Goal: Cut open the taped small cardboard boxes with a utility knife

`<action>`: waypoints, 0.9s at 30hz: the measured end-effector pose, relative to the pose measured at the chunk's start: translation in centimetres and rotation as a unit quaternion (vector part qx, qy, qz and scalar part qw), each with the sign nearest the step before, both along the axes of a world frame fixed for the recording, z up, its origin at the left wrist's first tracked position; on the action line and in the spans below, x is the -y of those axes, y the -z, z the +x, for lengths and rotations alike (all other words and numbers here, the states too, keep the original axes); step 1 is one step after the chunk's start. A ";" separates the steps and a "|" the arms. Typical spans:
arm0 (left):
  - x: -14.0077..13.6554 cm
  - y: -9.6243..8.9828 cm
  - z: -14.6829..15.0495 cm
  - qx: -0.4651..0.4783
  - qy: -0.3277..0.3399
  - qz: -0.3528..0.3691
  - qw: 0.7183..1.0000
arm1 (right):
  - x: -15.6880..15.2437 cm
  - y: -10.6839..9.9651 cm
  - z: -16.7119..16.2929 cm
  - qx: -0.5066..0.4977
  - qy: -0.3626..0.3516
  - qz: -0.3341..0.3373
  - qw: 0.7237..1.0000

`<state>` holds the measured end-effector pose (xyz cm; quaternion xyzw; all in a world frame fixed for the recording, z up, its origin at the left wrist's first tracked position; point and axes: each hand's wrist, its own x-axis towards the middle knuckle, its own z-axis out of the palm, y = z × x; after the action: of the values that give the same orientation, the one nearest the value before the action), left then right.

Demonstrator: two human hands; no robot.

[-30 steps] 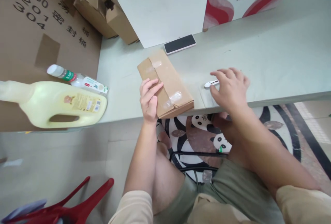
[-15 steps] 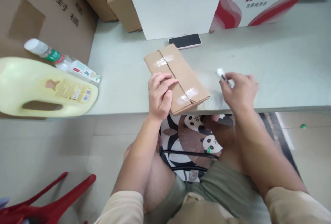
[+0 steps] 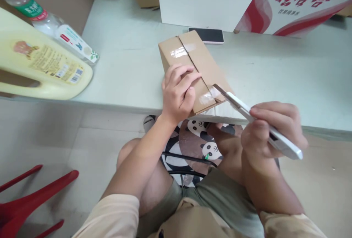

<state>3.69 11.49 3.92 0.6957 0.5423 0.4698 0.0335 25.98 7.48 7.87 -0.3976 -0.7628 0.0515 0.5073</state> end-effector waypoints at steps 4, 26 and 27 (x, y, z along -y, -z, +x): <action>0.0 -0.1 0.0 -0.005 -0.006 0.016 1.000 | 0.0 -0.9 -1.5 -0.118 -0.034 0.074 0.990; 0.1 -0.2 0.0 -0.014 -0.004 -0.019 1.000 | 1.9 -2.2 -0.1 0.085 -0.106 0.016 0.991; 0.1 -0.3 0.0 -0.012 -0.003 -0.025 1.000 | 2.0 -2.2 0.1 0.084 -0.105 0.019 0.991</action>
<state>3.70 11.42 4.21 0.6988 0.5562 0.4477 0.0435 26.03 5.43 10.09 -0.3084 -0.8410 0.0571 0.4408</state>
